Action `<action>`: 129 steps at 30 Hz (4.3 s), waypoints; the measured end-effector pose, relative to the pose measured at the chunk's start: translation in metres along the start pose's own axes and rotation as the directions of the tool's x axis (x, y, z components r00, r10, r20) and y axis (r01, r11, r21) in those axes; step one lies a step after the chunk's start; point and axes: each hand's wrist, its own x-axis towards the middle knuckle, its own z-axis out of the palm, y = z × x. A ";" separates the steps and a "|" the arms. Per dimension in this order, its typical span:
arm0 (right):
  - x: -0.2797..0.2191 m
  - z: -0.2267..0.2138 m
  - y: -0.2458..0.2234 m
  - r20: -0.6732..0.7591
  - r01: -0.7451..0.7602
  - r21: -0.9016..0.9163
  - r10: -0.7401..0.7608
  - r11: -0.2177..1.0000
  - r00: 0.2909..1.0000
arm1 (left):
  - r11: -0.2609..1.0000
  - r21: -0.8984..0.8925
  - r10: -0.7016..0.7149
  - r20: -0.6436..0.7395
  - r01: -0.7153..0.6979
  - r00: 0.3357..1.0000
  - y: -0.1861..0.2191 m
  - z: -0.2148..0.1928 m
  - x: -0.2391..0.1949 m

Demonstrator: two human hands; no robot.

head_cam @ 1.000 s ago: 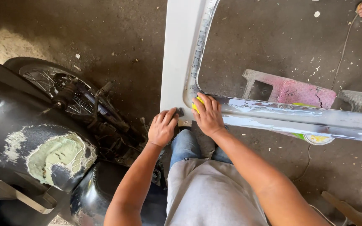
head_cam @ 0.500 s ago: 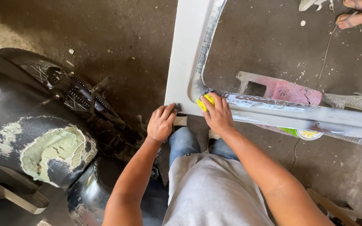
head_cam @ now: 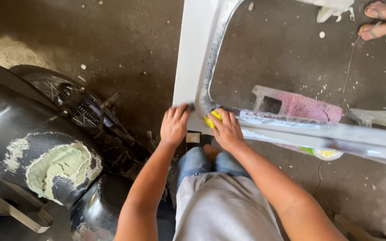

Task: Sanding the frame of a car door with sandpaper and water.

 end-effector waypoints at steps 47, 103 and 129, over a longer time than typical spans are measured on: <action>0.109 0.021 -0.004 -0.193 0.035 0.043 -0.026 0.998 0.981 | 0.973 -0.118 0.184 -0.111 -0.196 0.977 -0.048 0.013 0.296; 0.111 0.024 0.004 -0.188 0.075 0.030 -0.068 0.997 0.980 | 0.992 -0.062 0.101 -0.170 -0.113 0.980 -0.061 0.004 0.249; 0.111 0.013 0.001 -0.202 0.105 0.092 -0.085 0.990 0.976 | 0.959 -0.105 0.256 -0.066 -0.262 0.964 -0.041 0.021 0.240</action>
